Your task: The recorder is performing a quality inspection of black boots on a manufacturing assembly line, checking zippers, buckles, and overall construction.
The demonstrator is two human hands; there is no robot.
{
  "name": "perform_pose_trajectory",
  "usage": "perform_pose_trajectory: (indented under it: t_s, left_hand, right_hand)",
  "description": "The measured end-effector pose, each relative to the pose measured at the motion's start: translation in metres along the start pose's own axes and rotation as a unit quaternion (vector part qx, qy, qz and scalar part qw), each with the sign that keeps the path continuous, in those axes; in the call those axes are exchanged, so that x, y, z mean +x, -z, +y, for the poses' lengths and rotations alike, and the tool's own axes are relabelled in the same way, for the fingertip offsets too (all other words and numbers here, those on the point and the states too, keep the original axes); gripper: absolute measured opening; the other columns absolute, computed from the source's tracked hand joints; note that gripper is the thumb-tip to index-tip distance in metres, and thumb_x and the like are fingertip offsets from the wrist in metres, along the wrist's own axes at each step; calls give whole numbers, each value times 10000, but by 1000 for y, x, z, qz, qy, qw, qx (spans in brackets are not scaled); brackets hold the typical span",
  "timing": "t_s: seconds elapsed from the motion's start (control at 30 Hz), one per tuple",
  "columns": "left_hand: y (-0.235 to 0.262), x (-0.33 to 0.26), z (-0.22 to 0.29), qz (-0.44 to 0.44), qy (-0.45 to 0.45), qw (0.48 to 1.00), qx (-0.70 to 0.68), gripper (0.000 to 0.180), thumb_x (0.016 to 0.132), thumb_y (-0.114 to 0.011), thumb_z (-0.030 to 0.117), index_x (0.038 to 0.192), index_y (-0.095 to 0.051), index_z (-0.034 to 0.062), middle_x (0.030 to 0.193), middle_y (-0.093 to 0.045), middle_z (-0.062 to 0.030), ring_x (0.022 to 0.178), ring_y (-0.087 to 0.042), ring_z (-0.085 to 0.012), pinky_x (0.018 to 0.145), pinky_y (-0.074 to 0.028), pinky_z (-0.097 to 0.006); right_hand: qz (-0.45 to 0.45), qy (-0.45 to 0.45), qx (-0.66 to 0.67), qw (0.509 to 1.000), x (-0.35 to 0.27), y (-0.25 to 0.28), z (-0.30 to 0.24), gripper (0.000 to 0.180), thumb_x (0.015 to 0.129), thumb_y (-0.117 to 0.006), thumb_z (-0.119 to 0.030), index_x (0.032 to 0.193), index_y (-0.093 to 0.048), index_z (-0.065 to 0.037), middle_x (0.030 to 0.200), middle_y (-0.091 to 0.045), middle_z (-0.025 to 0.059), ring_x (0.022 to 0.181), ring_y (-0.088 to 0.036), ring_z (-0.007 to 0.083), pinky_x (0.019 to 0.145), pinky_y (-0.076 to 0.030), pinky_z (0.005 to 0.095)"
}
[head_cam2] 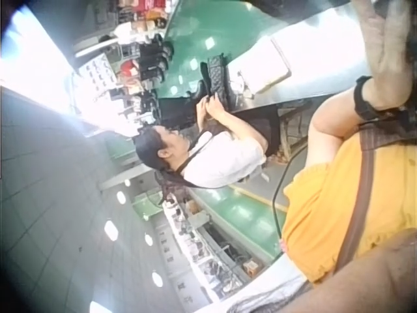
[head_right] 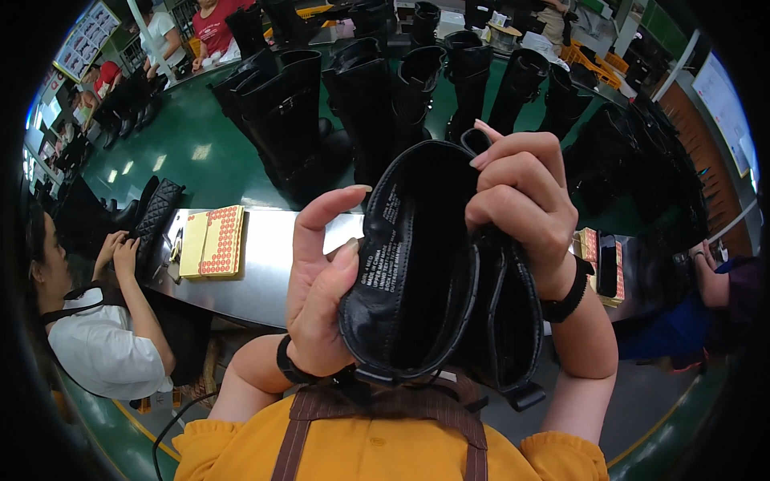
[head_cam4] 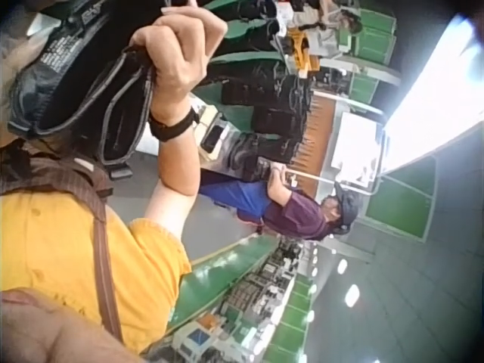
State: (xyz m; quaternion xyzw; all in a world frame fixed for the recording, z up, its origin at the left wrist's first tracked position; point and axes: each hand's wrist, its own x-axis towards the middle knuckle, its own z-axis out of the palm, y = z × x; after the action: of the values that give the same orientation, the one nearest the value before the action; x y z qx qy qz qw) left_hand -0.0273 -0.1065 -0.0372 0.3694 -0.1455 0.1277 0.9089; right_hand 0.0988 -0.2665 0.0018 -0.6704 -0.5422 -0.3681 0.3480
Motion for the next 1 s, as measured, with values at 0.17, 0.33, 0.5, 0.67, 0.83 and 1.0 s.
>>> perform_pose_trajectory:
  t_s: [0.17,0.33,0.5,0.67,0.83,1.0]
  left_hand:
    - [-5,13,26,-43,-66,934,347,373,855,-500,50,1206,-625,28,1005,-566,-31,733,-402,-63,645,-321,-219]
    - [-18,33,53,-257,-260,719,591,641,936,-286,556,1099,-744,138,1213,-631,-92,1178,-483,-278,1070,-242,-463]
    - [-30,45,46,-391,-187,697,571,759,933,-249,681,1062,-769,143,1143,-701,-59,1132,-575,-317,1144,-189,-543]
    - [-32,43,44,-370,-213,698,575,785,911,-273,715,1011,-775,120,1056,-710,-59,1097,-589,-297,1122,-251,-547]
    - [-34,41,43,-362,-206,711,567,814,921,-247,736,982,-777,121,1036,-714,-57,1088,-589,-309,1120,-260,-545]
    - [-28,39,34,-343,-222,722,559,803,929,-226,732,1065,-708,105,1118,-649,-104,1163,-535,-332,1126,-256,-538]
  right_hand:
    - [69,-15,-88,994,-3,9,0,294,819,-724,-33,1085,-602,-64,1110,-539,132,988,-568,253,836,-529,340]
    - [21,-418,186,889,-13,42,-15,179,990,-581,-200,1021,-541,-29,760,-596,11,668,-577,89,634,-478,230]
    - [-100,-452,223,858,-21,68,-20,392,1039,-490,-327,785,-568,-40,711,-558,-14,679,-533,55,618,-427,222]
    - [-15,-512,259,819,-43,74,-21,315,1024,-523,-211,1210,-579,36,1057,-634,53,961,-587,99,853,-483,256]
    - [54,-539,395,742,-67,72,-13,359,1027,-500,-168,1305,-542,56,1185,-634,88,1045,-596,109,925,-482,267]
    - [-22,-434,318,843,-75,73,-6,395,1039,-476,-217,1327,-522,49,1198,-612,73,1009,-586,97,897,-468,256]
